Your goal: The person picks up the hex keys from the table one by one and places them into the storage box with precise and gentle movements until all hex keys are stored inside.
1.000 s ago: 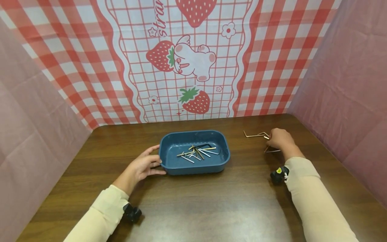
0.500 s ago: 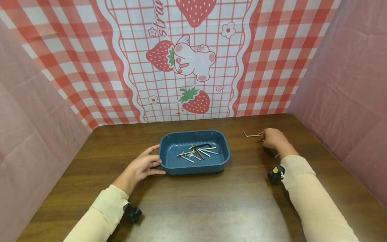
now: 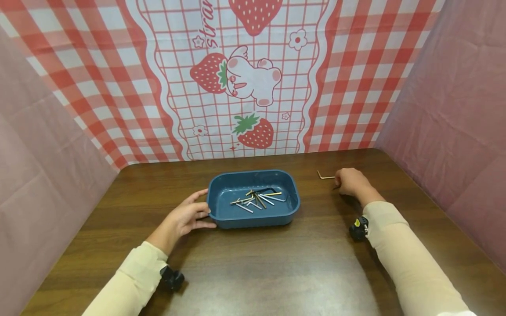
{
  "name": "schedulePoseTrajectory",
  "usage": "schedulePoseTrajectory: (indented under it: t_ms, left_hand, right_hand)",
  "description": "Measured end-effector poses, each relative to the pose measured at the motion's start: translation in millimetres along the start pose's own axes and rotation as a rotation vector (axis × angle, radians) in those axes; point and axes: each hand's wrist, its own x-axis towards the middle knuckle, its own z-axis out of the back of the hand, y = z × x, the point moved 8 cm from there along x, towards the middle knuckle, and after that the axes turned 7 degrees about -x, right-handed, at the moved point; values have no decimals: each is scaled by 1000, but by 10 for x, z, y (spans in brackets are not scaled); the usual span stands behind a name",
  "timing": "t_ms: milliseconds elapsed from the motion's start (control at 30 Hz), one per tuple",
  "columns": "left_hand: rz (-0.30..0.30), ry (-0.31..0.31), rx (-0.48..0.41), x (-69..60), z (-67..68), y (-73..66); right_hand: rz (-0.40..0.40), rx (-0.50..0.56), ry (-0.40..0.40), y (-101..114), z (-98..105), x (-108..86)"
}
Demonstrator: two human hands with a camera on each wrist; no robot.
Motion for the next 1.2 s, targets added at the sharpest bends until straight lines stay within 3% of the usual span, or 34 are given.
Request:
schedulePoseTrajectory:
  t_ms: [400, 1200]
  left_hand:
    - [0, -3, 2, -9, -5, -18]
    - [1, -5, 0, -7, 6, -1]
  right_hand:
    - [81, -1, -17, 74, 112, 5]
    - [250, -17, -93, 587, 402, 21]
